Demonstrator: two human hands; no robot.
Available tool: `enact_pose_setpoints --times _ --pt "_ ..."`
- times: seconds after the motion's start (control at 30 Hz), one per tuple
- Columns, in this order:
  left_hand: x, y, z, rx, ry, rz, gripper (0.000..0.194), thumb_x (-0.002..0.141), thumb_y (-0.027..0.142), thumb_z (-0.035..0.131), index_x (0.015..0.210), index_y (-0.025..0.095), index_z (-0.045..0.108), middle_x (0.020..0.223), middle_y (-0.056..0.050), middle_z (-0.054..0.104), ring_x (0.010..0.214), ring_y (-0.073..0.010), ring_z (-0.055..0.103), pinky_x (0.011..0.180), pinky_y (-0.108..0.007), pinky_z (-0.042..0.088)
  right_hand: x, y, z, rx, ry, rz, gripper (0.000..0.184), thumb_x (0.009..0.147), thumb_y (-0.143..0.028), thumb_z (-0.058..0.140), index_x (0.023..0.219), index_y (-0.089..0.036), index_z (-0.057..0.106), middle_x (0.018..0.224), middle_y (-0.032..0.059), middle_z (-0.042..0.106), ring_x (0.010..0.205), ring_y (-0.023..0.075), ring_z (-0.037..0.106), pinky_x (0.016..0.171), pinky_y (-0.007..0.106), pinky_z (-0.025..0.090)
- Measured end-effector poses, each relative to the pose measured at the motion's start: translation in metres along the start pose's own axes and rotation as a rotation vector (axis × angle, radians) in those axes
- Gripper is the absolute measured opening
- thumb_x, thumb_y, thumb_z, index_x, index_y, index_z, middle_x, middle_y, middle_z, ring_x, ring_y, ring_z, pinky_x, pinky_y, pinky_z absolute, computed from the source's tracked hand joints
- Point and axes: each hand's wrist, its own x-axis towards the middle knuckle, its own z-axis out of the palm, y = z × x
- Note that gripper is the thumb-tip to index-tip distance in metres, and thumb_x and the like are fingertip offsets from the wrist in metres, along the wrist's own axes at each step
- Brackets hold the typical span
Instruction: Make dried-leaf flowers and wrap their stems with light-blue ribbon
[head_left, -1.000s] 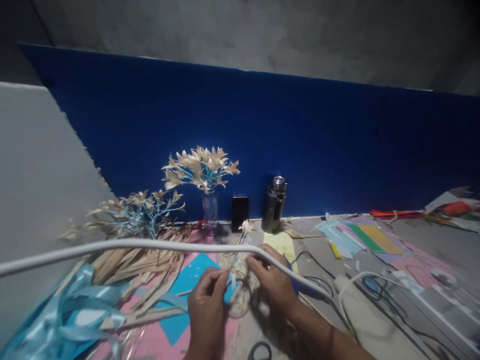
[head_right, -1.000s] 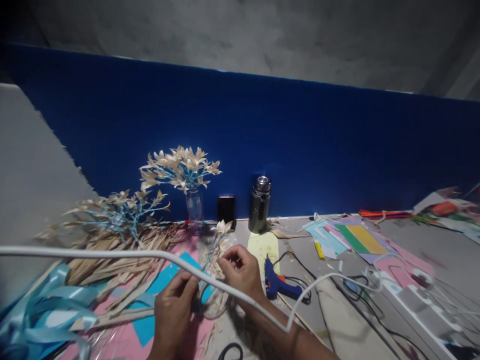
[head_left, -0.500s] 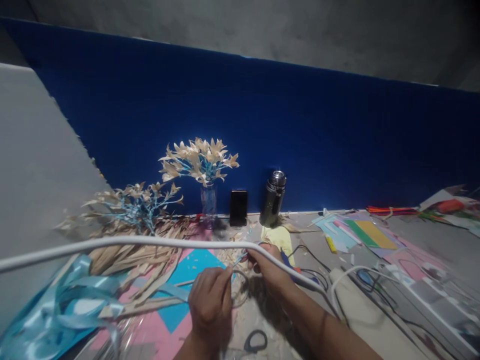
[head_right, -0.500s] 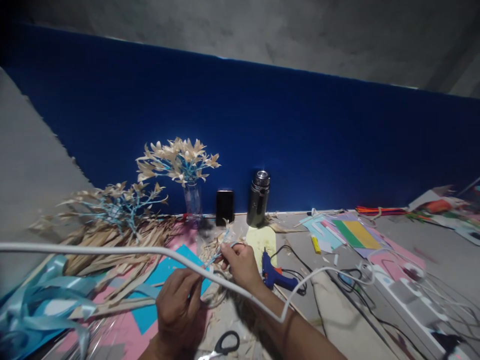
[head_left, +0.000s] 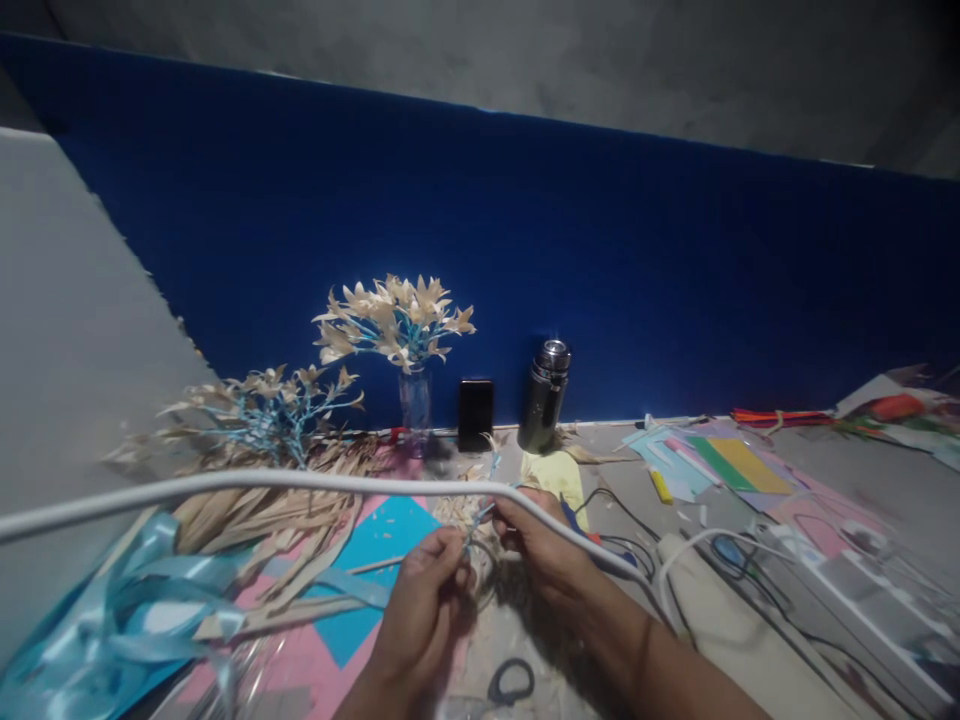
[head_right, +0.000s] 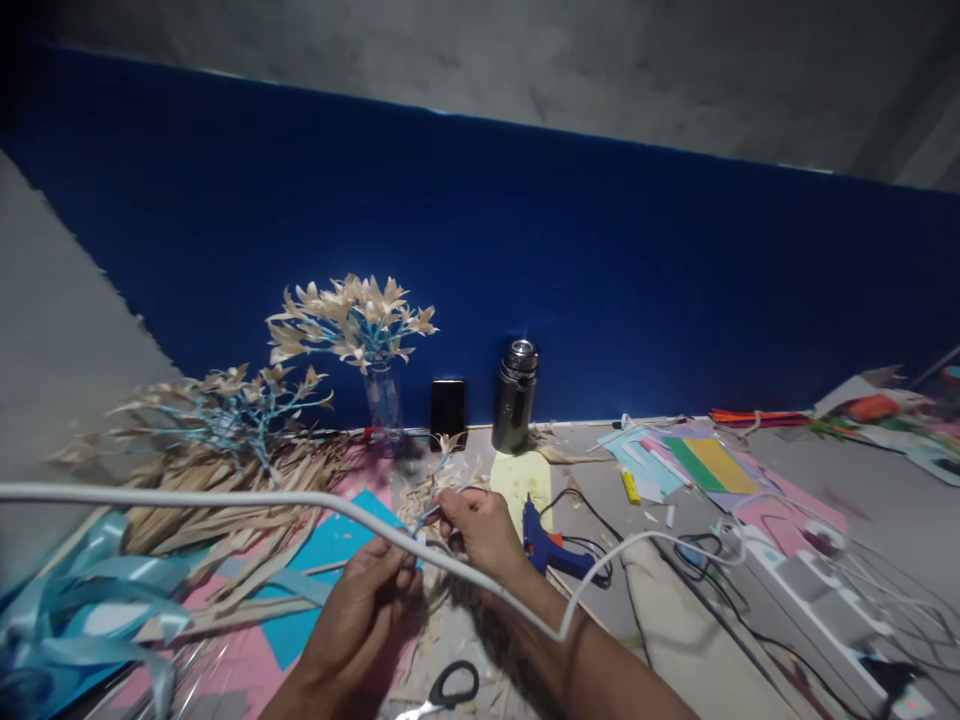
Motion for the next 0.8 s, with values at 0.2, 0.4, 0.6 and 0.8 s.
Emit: enact_pose_setpoints --times 0.2,0.4,0.6,0.8 --pt "-0.005 -0.006 -0.004 -0.183 -0.241 -0.119 0.034 0.066 0.028 0.093 0.065 0.015 0.063 0.057 0.004 0.051 0.047 -0.0055 0.034 0.046 -0.018 0.032 -0.007 -0.009 0.006 0.156 -0.319 0.093 0.060 0.059 -0.071 0.089 0.070 -0.015 0.069 0.061 -0.0007 0.057 0.054 0.0098 0.046 0.049 0.022 0.030" --pt "-0.006 0.011 -0.002 0.480 0.135 0.535 0.015 0.077 0.027 0.085 0.069 0.021 0.074 0.074 -0.003 0.064 0.074 -0.0192 0.056 0.066 -0.026 0.046 0.001 -0.003 0.004 -0.083 0.033 -0.062 0.049 0.072 -0.063 0.081 0.066 -0.016 0.066 0.056 -0.0039 0.050 0.051 0.0085 0.034 0.049 0.023 0.025" --pt "-0.004 0.006 -0.012 0.776 0.127 0.983 0.012 0.081 0.016 0.078 0.082 0.027 0.082 0.072 -0.004 0.067 0.070 -0.0214 0.059 0.068 -0.029 0.048 -0.009 -0.014 0.015 -0.328 0.117 -0.279 0.019 0.073 -0.037 0.074 0.073 -0.018 0.072 0.070 0.0019 0.066 0.069 0.0181 0.055 0.068 0.029 0.044" --pt "0.004 0.001 -0.021 0.963 -0.009 1.168 0.017 0.090 0.016 0.066 0.094 0.024 0.081 0.074 -0.002 0.069 0.069 -0.0187 0.065 0.066 -0.027 0.053 -0.006 -0.003 0.013 -0.306 0.121 -0.290 0.023 0.074 -0.040 0.072 0.069 -0.017 0.070 0.065 -0.0003 0.061 0.064 0.0156 0.051 0.060 0.026 0.040"
